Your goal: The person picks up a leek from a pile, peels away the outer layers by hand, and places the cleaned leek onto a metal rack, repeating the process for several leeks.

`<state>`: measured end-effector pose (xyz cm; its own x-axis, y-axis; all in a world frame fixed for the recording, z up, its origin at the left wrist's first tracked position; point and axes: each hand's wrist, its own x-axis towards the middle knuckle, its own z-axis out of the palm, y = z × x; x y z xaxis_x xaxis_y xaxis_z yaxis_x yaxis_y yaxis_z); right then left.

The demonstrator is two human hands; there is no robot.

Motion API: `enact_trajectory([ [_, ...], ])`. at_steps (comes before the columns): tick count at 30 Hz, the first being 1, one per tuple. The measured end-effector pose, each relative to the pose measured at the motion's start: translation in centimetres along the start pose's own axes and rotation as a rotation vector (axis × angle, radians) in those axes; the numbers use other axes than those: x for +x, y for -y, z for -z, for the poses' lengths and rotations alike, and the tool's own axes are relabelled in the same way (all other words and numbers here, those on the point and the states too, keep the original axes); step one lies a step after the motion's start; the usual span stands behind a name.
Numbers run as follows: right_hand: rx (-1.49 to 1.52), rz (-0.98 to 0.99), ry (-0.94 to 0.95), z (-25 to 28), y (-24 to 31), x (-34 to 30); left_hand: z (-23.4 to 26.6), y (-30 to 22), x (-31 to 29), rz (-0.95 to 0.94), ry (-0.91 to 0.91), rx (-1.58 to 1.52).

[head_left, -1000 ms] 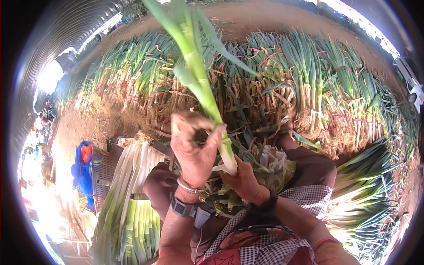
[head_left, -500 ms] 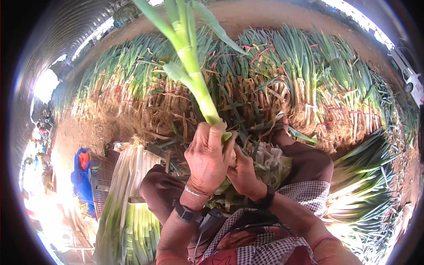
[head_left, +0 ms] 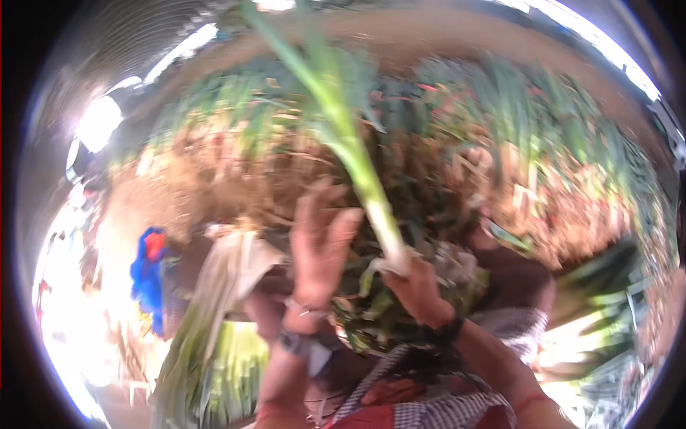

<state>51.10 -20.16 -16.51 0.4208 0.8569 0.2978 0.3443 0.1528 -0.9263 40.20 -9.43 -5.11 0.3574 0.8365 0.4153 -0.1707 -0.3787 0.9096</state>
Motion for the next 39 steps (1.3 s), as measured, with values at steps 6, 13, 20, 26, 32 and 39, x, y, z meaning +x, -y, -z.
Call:
enact_trajectory([
  [6, 0.317, -0.258, 0.075, 0.7, 0.7, -1.4, -1.3, 4.3, -0.2, 0.049, 0.120, -0.472],
  [13, 0.180, -0.112, 0.106, -0.3, 3.1, -0.3, 1.1, 5.0, -0.8, 0.083, 0.126, -0.558],
  [20, 0.210, -0.070, 0.090, 0.5, 1.2, 0.7, 2.7, 1.1, -3.8, -0.239, 0.518, -0.033],
  [26, 0.088, -0.013, 0.032, 0.1, 2.1, 0.6, 5.6, 2.0, -1.2, 0.067, 0.768, -0.038],
  [32, -0.124, 0.104, 0.258, -4.8, 0.6, 1.6, 6.2, 4.1, 5.6, 0.167, 0.250, -0.664],
  [39, -0.001, -0.014, 0.332, -1.9, 3.1, 6.9, 6.4, 8.2, 7.5, 0.261, 0.208, -0.983],
])
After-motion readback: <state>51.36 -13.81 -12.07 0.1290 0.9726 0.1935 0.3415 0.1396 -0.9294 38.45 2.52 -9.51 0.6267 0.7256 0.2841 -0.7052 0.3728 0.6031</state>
